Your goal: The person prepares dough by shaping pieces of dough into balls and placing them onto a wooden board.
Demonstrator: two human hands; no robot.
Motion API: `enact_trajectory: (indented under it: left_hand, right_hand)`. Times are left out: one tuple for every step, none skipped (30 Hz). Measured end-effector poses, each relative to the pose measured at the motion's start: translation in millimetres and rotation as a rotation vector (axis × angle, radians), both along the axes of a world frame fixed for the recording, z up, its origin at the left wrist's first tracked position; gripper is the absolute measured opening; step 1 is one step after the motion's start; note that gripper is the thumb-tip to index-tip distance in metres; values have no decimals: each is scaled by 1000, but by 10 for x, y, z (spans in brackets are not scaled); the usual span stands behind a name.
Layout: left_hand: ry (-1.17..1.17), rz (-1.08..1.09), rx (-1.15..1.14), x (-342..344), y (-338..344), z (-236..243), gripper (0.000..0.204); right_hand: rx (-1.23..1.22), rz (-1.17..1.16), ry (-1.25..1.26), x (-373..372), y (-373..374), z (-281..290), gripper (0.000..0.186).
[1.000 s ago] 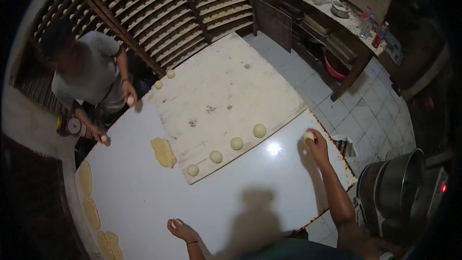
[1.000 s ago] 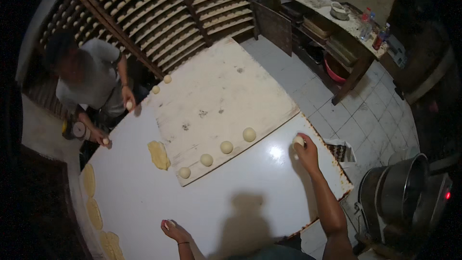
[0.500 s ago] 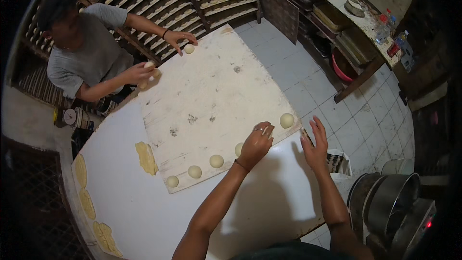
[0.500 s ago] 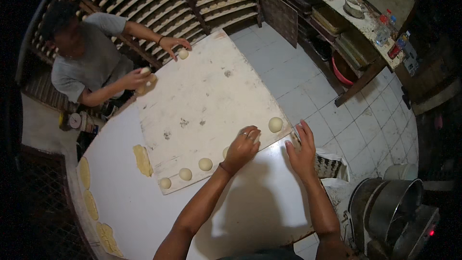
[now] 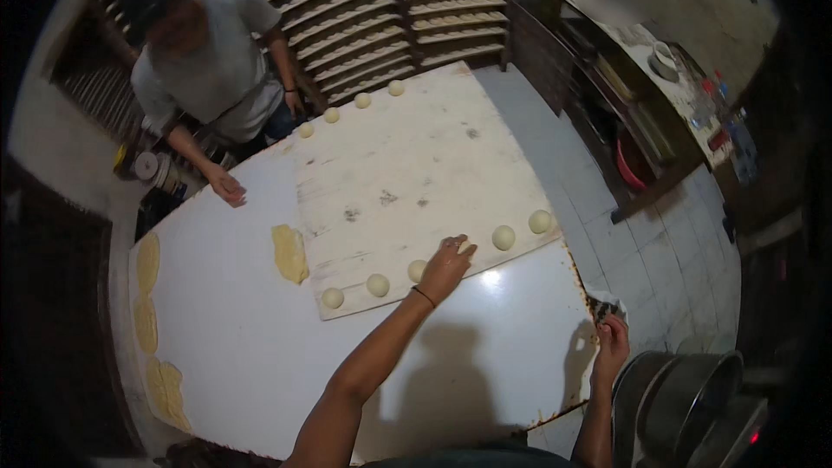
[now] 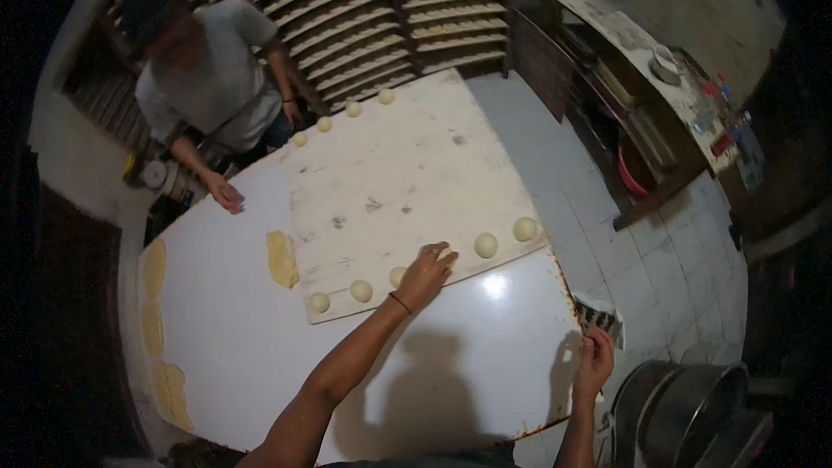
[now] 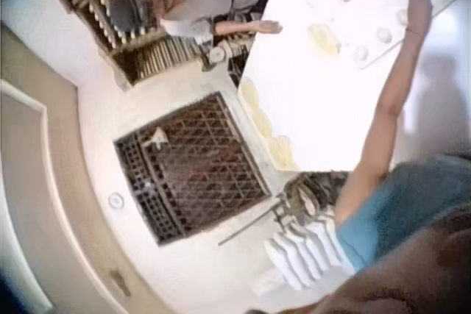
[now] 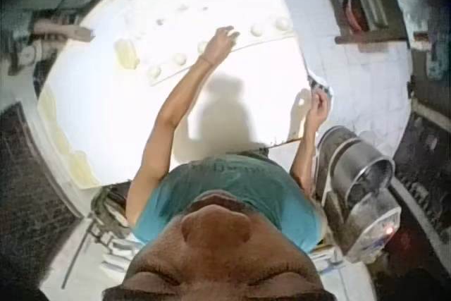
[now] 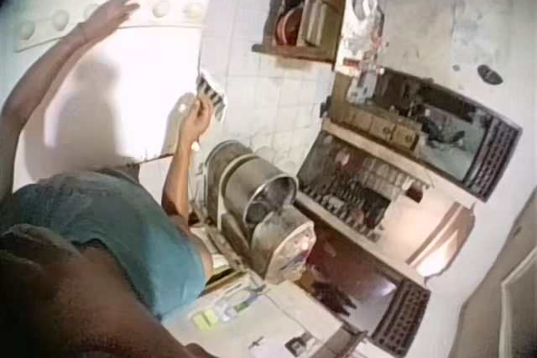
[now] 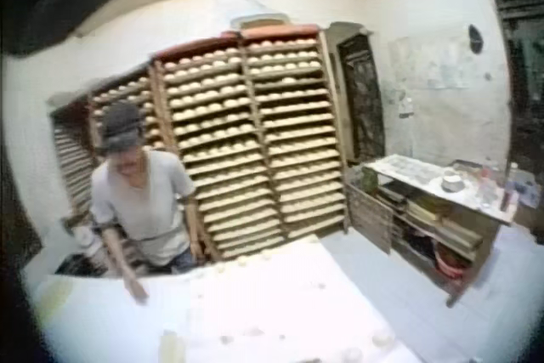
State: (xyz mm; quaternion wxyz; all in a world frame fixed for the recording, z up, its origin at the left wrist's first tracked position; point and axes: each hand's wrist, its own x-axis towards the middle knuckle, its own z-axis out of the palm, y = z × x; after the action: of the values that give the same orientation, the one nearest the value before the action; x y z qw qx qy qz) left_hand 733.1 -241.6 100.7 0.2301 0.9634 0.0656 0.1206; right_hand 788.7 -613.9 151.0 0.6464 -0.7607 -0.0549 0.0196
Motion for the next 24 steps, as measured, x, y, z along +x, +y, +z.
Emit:
enact_trajectory:
  left_hand:
    - [-23, -23, 136, -49, 70, -19, 43]
    - [-71, 35, 79, -32, -94, 407, 50]
    - [-138, 90, 57, -184, -116, 601, 53]
    - [-194, 137, 24, -417, -62, 622, 51]
    - [-213, 190, -16, -685, -86, 718, 48]
    - [-172, 247, -100, -1004, -115, 793, 45]
    - [-297, 323, -127, -1379, -162, 710, 44]
    - [-217, 355, -195, -1753, -164, 736, 43]
    - [-230, 416, -276, -2222, -93, 706, 43]
    - [-246, 463, -365, -2717, -15, 666, 43]
    - [-256, 619, -369, -3281, 120, 558, 44]
    - [-271, 763, -374, -3879, 304, 423, 45]
    - [-285, 972, -462, -4501, 524, 434, 46]
    - [-386, 1247, -636, -5176, 771, 298, 45]
    - [-817, 1413, -835, -5950, 1018, -83, 44]
    - [-926, 1640, -983, -6542, 1315, -80, 44]
    - [-1087, 1706, -917, -7065, 1502, -111, 43]
    - [-1182, 1797, -969, -7246, 1738, 85, 41]
    - [-1469, 1646, -842, -7994, 1807, -179, 42]
    - [-1525, 1789, -889, -8287, 2087, -131, 47]
    - [-1494, 1953, -907, -8403, 2310, -107, 51]
    - [-1509, 2036, -851, -8702, 2444, -224, 52]
    - [-1541, 2106, -753, -9126, 2616, -315, 53]
    - [-1554, 2166, -693, -9377, 2801, -418, 54]
  right_hand:
    - [6, 18, -64, -34, 88, 48, 19]
    - [1, 10, -125, -51, 37, 36, 20]
    - [-27, 3, -82, -95, 86, 95, 20]
    - [-56, 2, -94, -165, 142, 57, 22]
    - [-119, -48, 51, -277, 280, 150, 25]
    - [-127, 20, 18, -332, 320, 67, 30]
    - [-89, 32, 23, -312, 344, -207, 31]
    - [-114, 8, 93, -453, 575, -95, 31]
    - [-105, 88, 26, -530, 732, -179, 29]
    - [-16, 168, -27, -805, 1061, -23, 25]
    - [-43, 224, -25, -1046, 1328, 43, 26]
    - [-67, 270, -32, -1277, 1608, 77, 26]
    - [-90, 352, -25, -1518, 1888, 108, 26]
    - [-117, 434, -15, -1795, 2154, 135, 26]
    - [-148, 531, -1, -2089, 2397, 146, 27]
    - [-156, 587, -11, -2308, 2599, 130, 27]
    - [-159, 644, -16, -2512, 2746, 94, 27]
    - [-193, 669, -35, -2664, 2828, 70, 27]
    - [-193, 780, -66, -2952, 2994, 21, 26]
    - [-178, 806, -82, -3136, 3135, 21, 26]
    - [-223, 824, -73, -3268, 3232, 66, 26]
    - [-244, 863, -47, -3429, 3370, 115, 25]
    - [-255, 927, -67, -3580, 3559, 157, 25]
    - [-285, 964, -96, -3670, 3662, 231, 24]
